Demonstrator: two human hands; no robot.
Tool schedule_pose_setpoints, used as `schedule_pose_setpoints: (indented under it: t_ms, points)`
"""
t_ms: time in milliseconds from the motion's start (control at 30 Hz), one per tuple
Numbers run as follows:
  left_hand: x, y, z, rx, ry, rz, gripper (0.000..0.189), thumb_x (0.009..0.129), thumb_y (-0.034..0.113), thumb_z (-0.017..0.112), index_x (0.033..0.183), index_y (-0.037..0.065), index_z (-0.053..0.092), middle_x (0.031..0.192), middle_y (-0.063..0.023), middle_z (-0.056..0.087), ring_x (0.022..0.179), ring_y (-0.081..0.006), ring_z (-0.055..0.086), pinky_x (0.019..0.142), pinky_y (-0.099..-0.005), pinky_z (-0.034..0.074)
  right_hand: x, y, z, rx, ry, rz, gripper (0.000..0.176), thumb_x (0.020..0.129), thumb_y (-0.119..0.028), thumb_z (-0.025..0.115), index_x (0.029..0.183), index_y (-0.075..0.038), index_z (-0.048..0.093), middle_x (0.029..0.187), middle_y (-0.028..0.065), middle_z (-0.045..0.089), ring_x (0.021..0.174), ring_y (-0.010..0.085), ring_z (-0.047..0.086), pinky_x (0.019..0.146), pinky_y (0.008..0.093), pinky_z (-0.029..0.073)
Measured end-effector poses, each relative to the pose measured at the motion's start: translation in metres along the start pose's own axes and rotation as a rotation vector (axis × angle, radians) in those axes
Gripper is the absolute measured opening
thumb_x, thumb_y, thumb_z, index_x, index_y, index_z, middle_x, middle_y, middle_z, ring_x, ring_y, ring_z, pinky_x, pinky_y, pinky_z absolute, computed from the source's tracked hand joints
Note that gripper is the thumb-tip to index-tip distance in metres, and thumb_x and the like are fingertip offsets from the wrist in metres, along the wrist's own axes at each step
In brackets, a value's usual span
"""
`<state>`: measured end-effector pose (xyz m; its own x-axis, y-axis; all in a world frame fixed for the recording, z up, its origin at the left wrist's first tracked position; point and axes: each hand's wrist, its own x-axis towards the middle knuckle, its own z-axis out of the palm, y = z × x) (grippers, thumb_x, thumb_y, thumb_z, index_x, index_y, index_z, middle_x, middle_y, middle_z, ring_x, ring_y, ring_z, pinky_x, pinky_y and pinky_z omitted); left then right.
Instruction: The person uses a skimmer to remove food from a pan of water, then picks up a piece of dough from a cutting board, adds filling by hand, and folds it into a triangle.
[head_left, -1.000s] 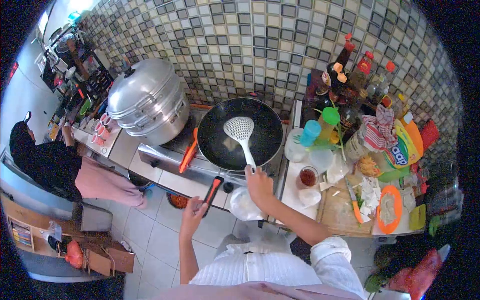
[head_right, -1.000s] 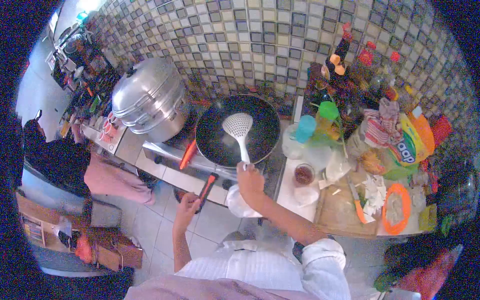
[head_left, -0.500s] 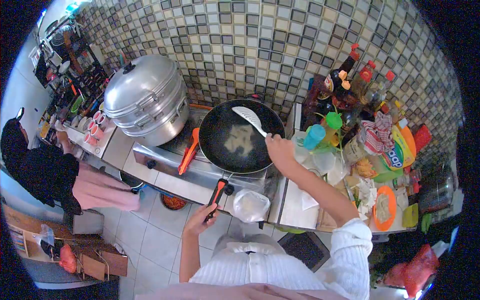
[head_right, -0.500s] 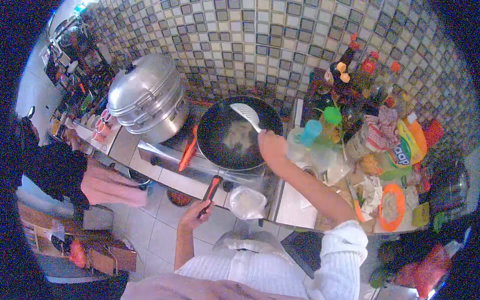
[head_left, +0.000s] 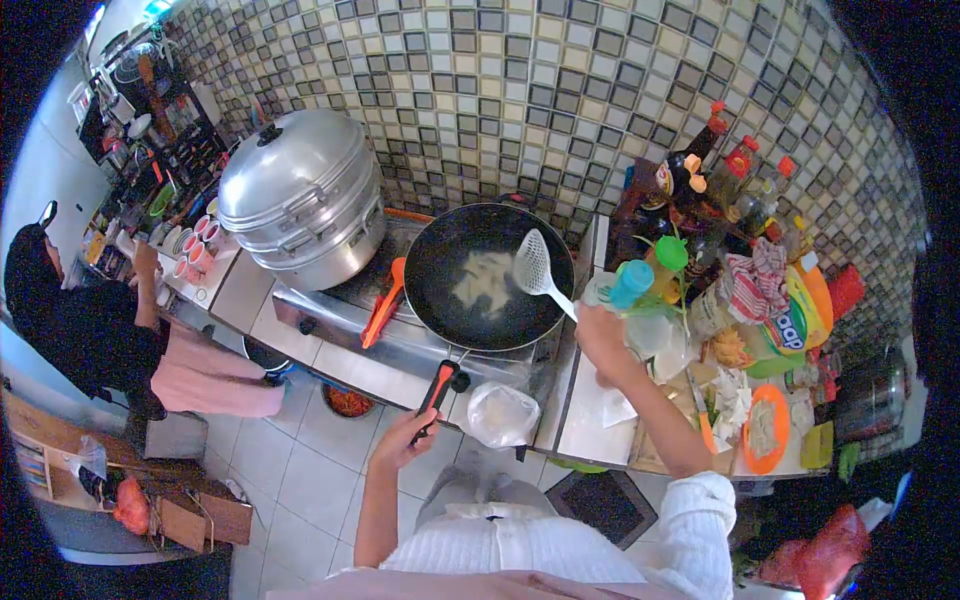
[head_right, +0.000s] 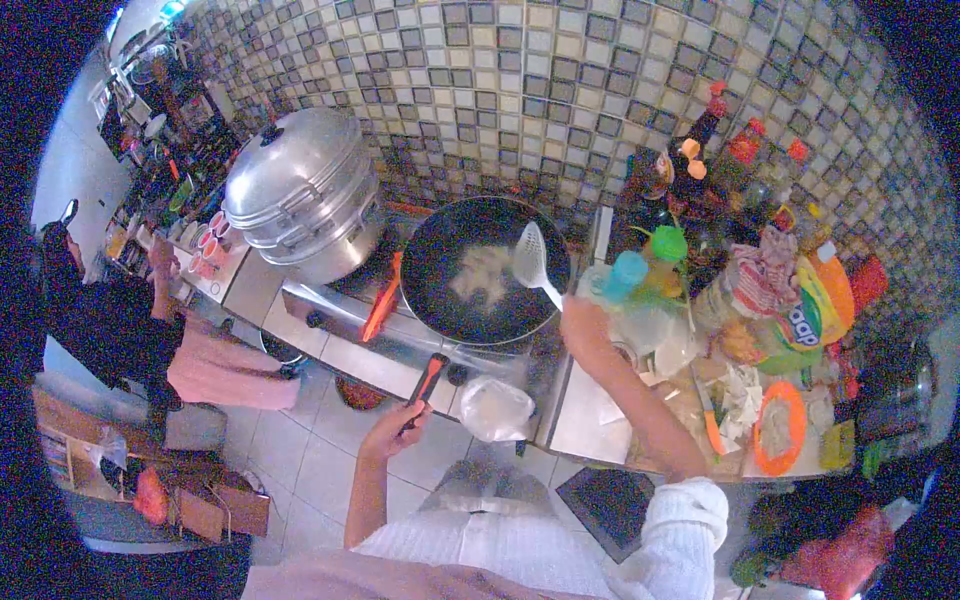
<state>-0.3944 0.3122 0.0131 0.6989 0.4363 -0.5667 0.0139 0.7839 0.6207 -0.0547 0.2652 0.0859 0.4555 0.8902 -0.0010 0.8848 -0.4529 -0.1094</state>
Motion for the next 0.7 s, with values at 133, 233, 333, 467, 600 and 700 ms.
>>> schedule_pose_setpoints:
  t_ms: [133, 233, 333, 467, 600, 700]
  points:
    - [-0.001, 0.001, -0.001, 0.015, -0.013, -0.004, 0.028, 0.083, 0.029, 0.056, 0.094, 0.003, 0.050, 0.062, 0.0033, 0.042, 0.043, -0.0031, 0.036, 0.037, -0.0163, 0.027, 0.001, -0.009, -0.007, 0.075, -0.058, 0.093, 0.019, 0.074, -0.010, 0.047, 0.089, -0.006, 0.059, 0.082, 0.0195, 0.060, 0.076, 0.0370, 0.059, 0.065, 0.0460, 0.047]
    - [0.002, 0.002, -0.006, 0.038, -0.044, -0.018, 0.028, 0.083, 0.030, 0.055, 0.092, 0.004, 0.050, 0.062, 0.0036, 0.043, 0.044, -0.0032, 0.036, 0.038, -0.0169, 0.027, 0.003, -0.022, -0.009, 0.141, -0.074, 0.094, 0.015, 0.074, -0.008, 0.046, 0.082, -0.001, 0.057, 0.083, 0.0218, 0.059, 0.078, 0.0385, 0.058, 0.069, 0.0472, 0.046]
    - [0.003, 0.008, -0.006, 0.092, -0.121, -0.031, 0.028, 0.084, 0.031, 0.054, 0.091, 0.005, 0.049, 0.063, 0.0037, 0.043, 0.045, -0.0036, 0.037, 0.039, -0.0180, 0.029, 0.019, -0.026, 0.010, 0.174, -0.077, 0.016, 0.015, 0.071, -0.008, 0.048, 0.079, 0.001, 0.058, 0.081, 0.0229, 0.059, 0.079, 0.0388, 0.058, 0.070, 0.0468, 0.046]
    - [0.006, 0.009, -0.010, 0.126, -0.160, -0.042, 0.026, 0.085, 0.030, 0.052, 0.091, 0.005, 0.047, 0.065, 0.0018, 0.045, 0.047, -0.0062, 0.040, 0.039, -0.0188, 0.030, 0.040, -0.030, 0.035, 0.184, 0.003, 0.040, 0.015, 0.071, -0.007, 0.046, 0.074, -0.003, 0.061, 0.076, 0.0212, 0.058, 0.075, 0.0383, 0.057, 0.067, 0.0455, 0.045]
    - [0.012, 0.009, -0.020, 0.078, -0.226, -0.120, 0.024, 0.086, 0.028, 0.050, 0.090, 0.005, 0.045, 0.067, -0.0001, 0.045, 0.050, -0.0081, 0.042, 0.041, -0.0200, 0.032, 0.040, -0.030, 0.027, 0.215, 0.014, -0.020, 0.015, 0.071, -0.008, 0.046, 0.075, -0.003, 0.059, 0.076, 0.0212, 0.058, 0.076, 0.0381, 0.057, 0.068, 0.0466, 0.044]
    - [0.015, 0.009, -0.022, 0.077, -0.251, -0.130, 0.023, 0.086, 0.029, 0.051, 0.089, 0.007, 0.044, 0.067, -0.0005, 0.045, 0.052, -0.0096, 0.043, 0.044, -0.0215, 0.034, 0.031, -0.021, 0.018, 0.201, 0.032, 0.002, 0.016, 0.071, -0.010, 0.046, 0.076, -0.002, 0.059, 0.079, 0.0221, 0.058, 0.078, 0.0381, 0.057, 0.069, 0.0464, 0.044]
